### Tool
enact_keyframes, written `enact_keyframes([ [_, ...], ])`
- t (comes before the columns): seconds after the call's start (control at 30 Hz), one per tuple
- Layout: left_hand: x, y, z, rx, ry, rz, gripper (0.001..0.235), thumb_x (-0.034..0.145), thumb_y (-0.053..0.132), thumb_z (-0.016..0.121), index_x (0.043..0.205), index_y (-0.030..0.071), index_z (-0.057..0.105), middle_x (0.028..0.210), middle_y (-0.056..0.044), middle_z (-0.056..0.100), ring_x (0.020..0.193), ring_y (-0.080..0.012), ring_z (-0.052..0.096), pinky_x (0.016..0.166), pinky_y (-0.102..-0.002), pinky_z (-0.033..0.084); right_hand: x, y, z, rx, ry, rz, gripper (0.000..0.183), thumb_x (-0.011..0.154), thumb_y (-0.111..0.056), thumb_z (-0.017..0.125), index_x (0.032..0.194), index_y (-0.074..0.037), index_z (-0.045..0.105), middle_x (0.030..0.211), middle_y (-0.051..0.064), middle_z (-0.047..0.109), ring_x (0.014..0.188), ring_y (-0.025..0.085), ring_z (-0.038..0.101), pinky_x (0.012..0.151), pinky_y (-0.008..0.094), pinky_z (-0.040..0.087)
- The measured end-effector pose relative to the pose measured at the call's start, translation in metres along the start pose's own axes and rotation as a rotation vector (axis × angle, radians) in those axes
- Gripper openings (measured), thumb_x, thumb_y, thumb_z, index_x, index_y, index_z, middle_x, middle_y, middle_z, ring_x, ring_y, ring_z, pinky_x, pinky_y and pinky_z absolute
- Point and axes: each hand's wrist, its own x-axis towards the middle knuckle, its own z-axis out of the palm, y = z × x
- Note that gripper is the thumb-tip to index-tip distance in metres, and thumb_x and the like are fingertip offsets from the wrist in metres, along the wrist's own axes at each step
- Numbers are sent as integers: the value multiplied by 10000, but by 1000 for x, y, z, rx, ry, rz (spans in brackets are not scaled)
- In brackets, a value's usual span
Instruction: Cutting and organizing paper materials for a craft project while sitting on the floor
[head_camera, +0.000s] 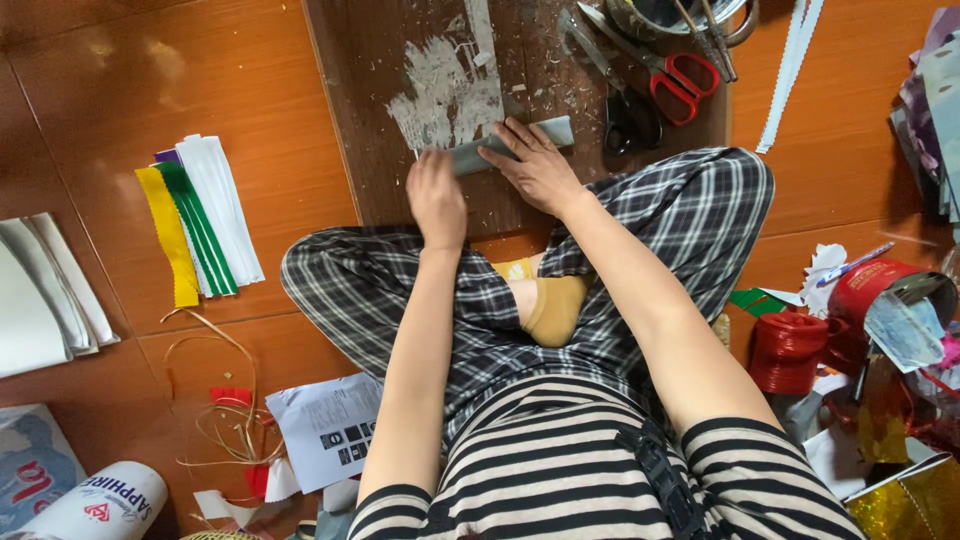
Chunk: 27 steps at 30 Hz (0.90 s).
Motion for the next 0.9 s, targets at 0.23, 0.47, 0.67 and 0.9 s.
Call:
enact_keyframes([
  [0.23, 17, 20, 15, -28, -292, 101, 539, 1131, 81, 522, 1666, 128, 465, 1779, -97, 373, 1669, -292, 285, 1363, -472, 208, -5, -2, 4, -45, -2, 23, 359, 1135, -306, 633, 1489, -309, 688, 1684, 23, 547, 1627, 252, 389, 1309, 475, 278],
  [0.47, 15, 25, 11, 26, -379, 68, 585, 1174, 185, 528, 1738, 226, 378, 1827, -96, 255, 1701, -278, 188, 1374, -447, 160, -7, -13, 18, -42, -122, 137, 741, 1089, -450, 647, 1718, -127, 426, 1795, 105, 362, 1654, 274, 312, 1327, 499, 237],
  [0.67, 13, 15, 13, -6, -494, 35, 624, 1187, 197, 487, 1773, 319, 311, 1856, -79, 165, 1717, -304, 133, 1371, -517, 139, -13, -15, 20, -36, -166, 301, 844, 1078, -460, 704, 1735, -58, 358, 1814, 174, 268, 1670, 340, 249, 1342, 533, 223],
  [0.9, 6, -18, 15, 6, -475, -2, 652, 1189, 203, 509, 1759, 451, 313, 1860, -126, 76, 1703, -409, 35, 1285, -756, 44, -26, 10, 16, 23, -210, 615, 911, 1149, -382, 698, 1769, 21, 165, 1830, 262, 11, 1689, 443, 61, 1353, 608, 210],
])
